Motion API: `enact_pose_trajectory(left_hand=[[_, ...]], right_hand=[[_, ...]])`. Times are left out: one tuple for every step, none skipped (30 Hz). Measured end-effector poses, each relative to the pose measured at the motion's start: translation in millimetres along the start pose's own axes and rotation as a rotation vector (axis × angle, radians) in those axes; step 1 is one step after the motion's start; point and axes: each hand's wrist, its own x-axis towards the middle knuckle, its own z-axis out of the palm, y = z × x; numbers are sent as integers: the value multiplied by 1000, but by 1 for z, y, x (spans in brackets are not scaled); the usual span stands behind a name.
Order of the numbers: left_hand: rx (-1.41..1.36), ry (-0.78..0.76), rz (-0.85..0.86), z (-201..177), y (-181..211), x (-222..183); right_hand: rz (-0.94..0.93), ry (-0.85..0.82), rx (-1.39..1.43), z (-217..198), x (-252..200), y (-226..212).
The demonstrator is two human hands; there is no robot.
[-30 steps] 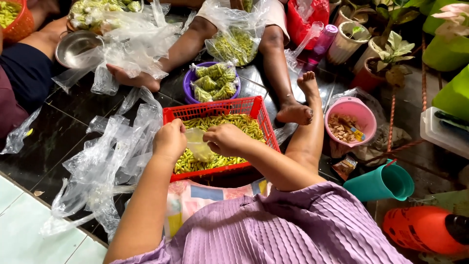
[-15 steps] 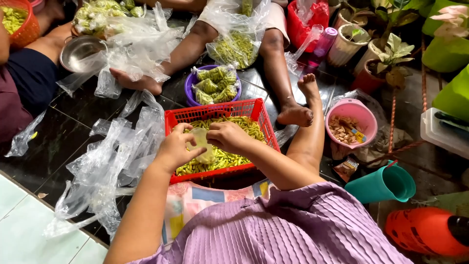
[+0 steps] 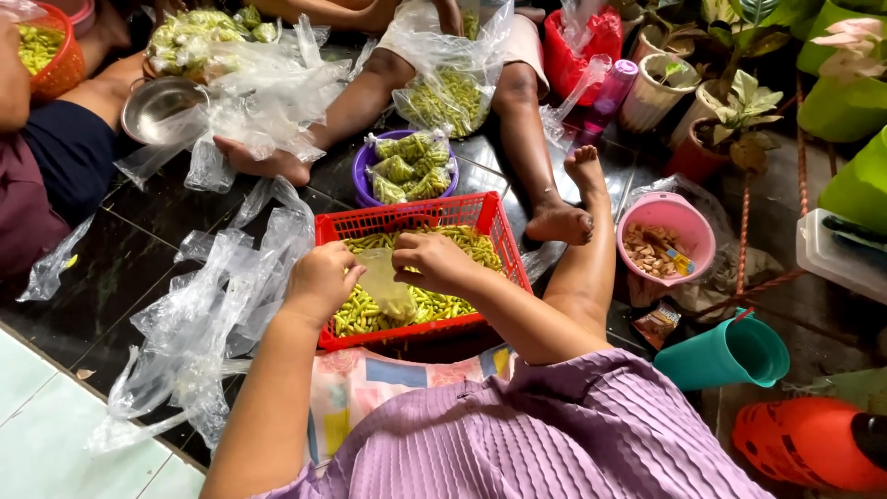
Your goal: A person is manually packaging small green peppers into plastic bags while sitting on the floor.
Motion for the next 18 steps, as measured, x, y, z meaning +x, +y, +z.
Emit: enact_pose_trajectory(left_hand=[[-1,-1,-1,1,-2,-2],[-16,-9,-18,0,-4,-2],[-32,-17,-34,0,-7,-2],[-31,-16,-34,-2,-6,-2],[-47,-4,-27,-3,-4,-3],[-64,9,-21,-4,-3,-4],[-64,10,-23,0,-1,-3],[-63,37,-15,3,1,-3],[-62,64,-7,7,3,-3],[-62,66,-8,11,6,-2],[-120,87,3,15,9,-1],[-178,106,14,20,12,0],[-178,106,14,25,18,0],[-259,124,47,29,24,1],[-339,142,79,34,29,1],[-338,144,77,22,48,3],[-400,165,114,11,67,5],[-462,185,148,-1,86,5]], right_hand=[[1,-2,1,1,-2,3],[29,-67,-35,1,-1,7],[56,-132,-70,1,-1,11],[55,-132,-71,-4,0,10],[71,-58,12,-10,1,8],[85,14,96,-15,2,7],[83,13,97,-9,-1,11],[149,170,289,-3,-4,14],[214,329,482,2,-8,18],[212,327,482,-4,-8,7],[354,224,586,-11,-9,-4],[497,116,689,-17,-11,-15],[497,115,690,5,-21,-9],[461,85,722,27,-31,-2],[425,55,753,50,-41,4],[423,53,753,61,-36,0],[457,150,855,73,-31,-5],[490,246,956,85,-26,-10]])
